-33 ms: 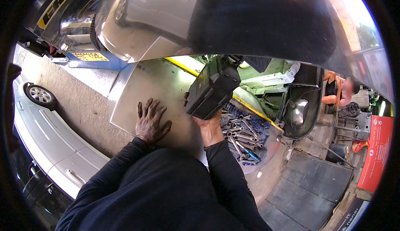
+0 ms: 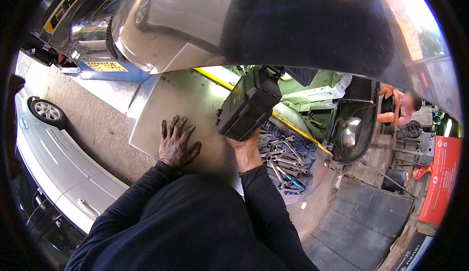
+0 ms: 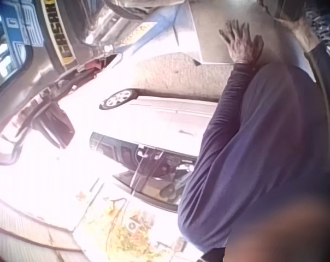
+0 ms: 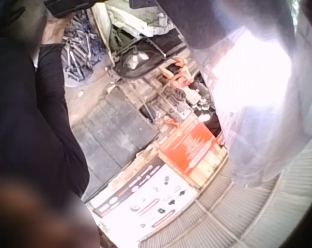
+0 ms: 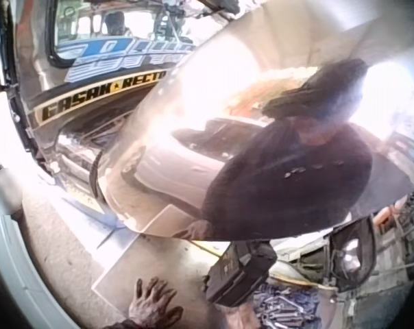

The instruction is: The person works on a vehicle engine with the hood open, using a portable work light to illuminate the engine bay. They manipulate hoses and components within the engine, then move inside the vehicle to adjust the gear stick and interact with the dashboard controls.

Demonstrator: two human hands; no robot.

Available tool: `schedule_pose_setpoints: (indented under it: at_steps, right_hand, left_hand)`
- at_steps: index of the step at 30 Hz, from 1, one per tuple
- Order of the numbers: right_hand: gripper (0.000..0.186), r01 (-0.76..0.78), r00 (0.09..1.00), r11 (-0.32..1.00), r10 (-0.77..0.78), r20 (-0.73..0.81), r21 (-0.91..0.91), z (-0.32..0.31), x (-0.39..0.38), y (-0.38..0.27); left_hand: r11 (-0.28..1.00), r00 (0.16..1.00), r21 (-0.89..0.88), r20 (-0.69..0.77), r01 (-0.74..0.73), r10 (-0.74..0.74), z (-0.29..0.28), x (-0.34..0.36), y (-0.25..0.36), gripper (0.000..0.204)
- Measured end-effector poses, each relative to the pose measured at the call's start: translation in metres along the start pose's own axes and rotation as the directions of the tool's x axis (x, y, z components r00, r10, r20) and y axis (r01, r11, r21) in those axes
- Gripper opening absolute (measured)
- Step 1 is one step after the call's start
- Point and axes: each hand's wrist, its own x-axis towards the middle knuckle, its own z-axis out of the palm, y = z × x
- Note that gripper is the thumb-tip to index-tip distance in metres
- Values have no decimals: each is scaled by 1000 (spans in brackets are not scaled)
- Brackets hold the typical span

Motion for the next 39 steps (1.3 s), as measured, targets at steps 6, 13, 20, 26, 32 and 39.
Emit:
schedule_pose_setpoints:
  at_steps: [6,13,20,26,32,39]
  right_hand:
    - [69,49,996,998,-46,-70,39,-29,3,-3]
    - [68,37,999,999,-38,20,26,-44,10,-3]
    - [68,3,996,999,-8,93,51,-48,10,-4]
    - [69,5,999,998,-9,46,68,-48,11,-4]
    - [70,18,998,999,-22,66,51,-48,12,-4]
    - [71,75,994,993,-82,76,95,-50,-10,-5]
  left_hand:
    - [1000,1000,-2,5,4,-4,-1,0,1,61]
    - [1000,1000,2,-3,3,-3,1,8,-2,61]
    - [1000,1000,-12,-2,10,-10,0,8,-1,61]
    - [1000,1000,-24,0,13,-13,0,7,-2,61]
    - [1000,1000,-25,0,5,-5,0,8,-3,63]
    - [999,1000,45,16,10,-10,-4,7,-1,65]
